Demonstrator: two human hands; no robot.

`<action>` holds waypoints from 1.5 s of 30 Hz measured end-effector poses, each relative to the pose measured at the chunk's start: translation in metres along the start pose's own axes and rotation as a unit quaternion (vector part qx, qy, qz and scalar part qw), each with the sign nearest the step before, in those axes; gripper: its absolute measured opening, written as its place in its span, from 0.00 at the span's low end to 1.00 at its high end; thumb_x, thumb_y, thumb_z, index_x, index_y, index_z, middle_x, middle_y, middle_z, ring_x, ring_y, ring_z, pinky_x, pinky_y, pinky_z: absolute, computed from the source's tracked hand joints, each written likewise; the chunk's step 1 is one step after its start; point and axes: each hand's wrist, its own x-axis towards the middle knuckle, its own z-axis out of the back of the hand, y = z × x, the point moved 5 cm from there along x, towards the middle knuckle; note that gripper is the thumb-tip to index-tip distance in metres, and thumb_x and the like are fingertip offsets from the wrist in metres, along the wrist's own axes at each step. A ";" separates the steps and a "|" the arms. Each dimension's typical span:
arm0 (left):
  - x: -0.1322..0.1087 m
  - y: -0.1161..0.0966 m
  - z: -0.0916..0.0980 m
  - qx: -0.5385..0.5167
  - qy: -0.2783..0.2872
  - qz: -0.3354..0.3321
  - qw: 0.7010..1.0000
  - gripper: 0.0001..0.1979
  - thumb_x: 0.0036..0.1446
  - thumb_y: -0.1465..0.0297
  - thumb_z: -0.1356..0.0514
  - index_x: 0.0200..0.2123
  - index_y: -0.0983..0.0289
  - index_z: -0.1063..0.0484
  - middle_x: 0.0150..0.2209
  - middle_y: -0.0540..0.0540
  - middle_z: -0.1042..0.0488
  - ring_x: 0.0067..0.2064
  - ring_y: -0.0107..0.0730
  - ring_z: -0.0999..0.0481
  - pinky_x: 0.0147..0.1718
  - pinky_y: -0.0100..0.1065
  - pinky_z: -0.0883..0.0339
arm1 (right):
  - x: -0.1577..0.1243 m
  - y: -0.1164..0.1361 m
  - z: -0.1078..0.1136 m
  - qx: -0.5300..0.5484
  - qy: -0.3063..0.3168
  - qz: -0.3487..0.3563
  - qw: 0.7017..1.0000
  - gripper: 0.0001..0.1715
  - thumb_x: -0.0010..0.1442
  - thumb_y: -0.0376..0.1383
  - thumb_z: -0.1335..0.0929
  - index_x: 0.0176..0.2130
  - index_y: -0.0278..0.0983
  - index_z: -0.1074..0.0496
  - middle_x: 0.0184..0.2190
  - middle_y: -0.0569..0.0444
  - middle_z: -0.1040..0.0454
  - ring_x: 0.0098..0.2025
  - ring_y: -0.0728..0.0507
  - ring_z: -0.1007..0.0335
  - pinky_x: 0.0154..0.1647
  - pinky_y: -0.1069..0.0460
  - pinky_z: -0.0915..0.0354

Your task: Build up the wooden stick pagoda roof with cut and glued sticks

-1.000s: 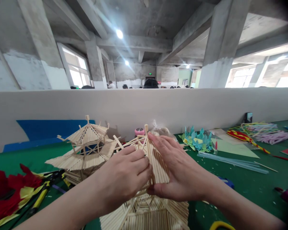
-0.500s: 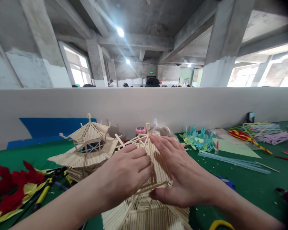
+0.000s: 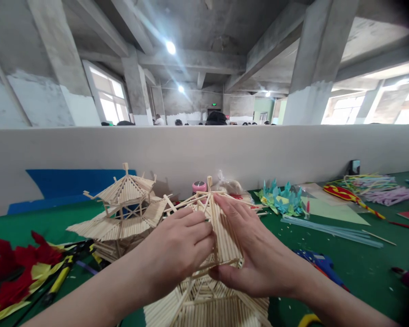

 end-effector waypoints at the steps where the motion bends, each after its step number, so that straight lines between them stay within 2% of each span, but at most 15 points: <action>1: -0.001 0.000 0.000 -0.006 -0.002 0.000 1.000 0.06 0.54 0.76 0.49 0.31 0.65 0.32 0.32 0.51 0.27 0.32 0.30 0.35 0.35 0.34 0.43 | 0.000 0.000 0.000 0.001 -0.001 -0.004 1.000 0.51 0.46 0.43 0.35 0.60 0.29 0.62 0.61 0.47 0.55 0.61 0.44 0.65 0.60 0.49 0.62; 12: 0.002 -0.003 0.004 -0.011 -0.047 -0.007 0.999 0.10 0.55 0.76 0.52 0.30 0.67 0.31 0.29 0.55 0.26 0.31 0.32 0.33 0.34 0.35 0.38 | -0.002 0.001 -0.003 -0.007 -0.001 -0.014 1.000 0.49 0.46 0.39 0.37 0.60 0.29 0.64 0.61 0.48 0.58 0.62 0.43 0.66 0.60 0.47 0.63; 18: -0.003 0.002 0.003 -0.003 -0.066 0.059 0.996 0.06 0.53 0.76 0.47 0.30 0.67 0.30 0.29 0.55 0.27 0.32 0.33 0.33 0.34 0.36 0.38 | 0.000 0.001 -0.002 -0.009 0.004 -0.012 1.000 0.49 0.46 0.40 0.37 0.60 0.29 0.63 0.61 0.49 0.57 0.61 0.44 0.66 0.60 0.48 0.63; 21: -0.002 0.002 0.001 -0.029 -0.049 0.068 0.996 0.07 0.53 0.76 0.47 0.27 0.66 0.31 0.28 0.53 0.28 0.31 0.32 0.35 0.33 0.35 0.38 | 0.000 0.001 -0.003 -0.009 0.002 -0.013 1.000 0.49 0.46 0.39 0.37 0.60 0.29 0.63 0.61 0.49 0.57 0.61 0.44 0.66 0.60 0.48 0.63; 24: 0.000 0.001 -0.001 -0.046 -0.022 0.068 0.996 0.07 0.52 0.77 0.48 0.29 0.65 0.31 0.29 0.53 0.28 0.31 0.31 0.35 0.33 0.35 0.39 | 0.000 0.001 -0.003 -0.006 0.002 -0.010 1.000 0.49 0.46 0.38 0.37 0.60 0.29 0.64 0.62 0.49 0.58 0.62 0.44 0.67 0.60 0.47 0.63; 31: 0.004 0.000 0.001 -0.046 0.015 0.063 0.997 0.11 0.51 0.80 0.53 0.25 0.64 0.34 0.25 0.51 0.31 0.27 0.29 0.36 0.29 0.33 0.41 | -0.001 0.000 -0.004 -0.007 0.001 -0.018 1.000 0.50 0.46 0.38 0.37 0.60 0.29 0.64 0.61 0.47 0.58 0.62 0.42 0.67 0.60 0.45 0.63; 36: 0.003 0.001 -0.002 -0.050 0.052 0.068 0.995 0.09 0.49 0.79 0.52 0.25 0.64 0.34 0.26 0.52 0.30 0.28 0.31 0.36 0.29 0.34 0.41 | 0.000 -0.001 -0.003 0.001 -0.005 -0.008 1.000 0.50 0.46 0.40 0.36 0.60 0.30 0.64 0.61 0.46 0.57 0.61 0.41 0.64 0.59 0.45 0.61; 40: 0.005 0.002 -0.003 -0.047 0.059 0.067 0.995 0.08 0.51 0.78 0.51 0.25 0.64 0.35 0.26 0.52 0.30 0.29 0.31 0.36 0.30 0.34 0.41 | -0.001 -0.001 0.000 0.017 0.011 0.003 1.000 0.55 0.45 0.47 0.34 0.61 0.32 0.65 0.61 0.47 0.58 0.61 0.38 0.65 0.59 0.43 0.61; 45: 0.005 0.002 -0.002 -0.036 0.042 0.059 0.997 0.08 0.53 0.78 0.51 0.25 0.64 0.36 0.26 0.51 0.31 0.29 0.29 0.37 0.31 0.33 0.42 | -0.009 -0.005 0.009 0.064 0.024 -0.004 0.998 0.58 0.42 0.47 0.31 0.61 0.37 0.65 0.62 0.50 0.63 0.62 0.38 0.69 0.58 0.41 0.59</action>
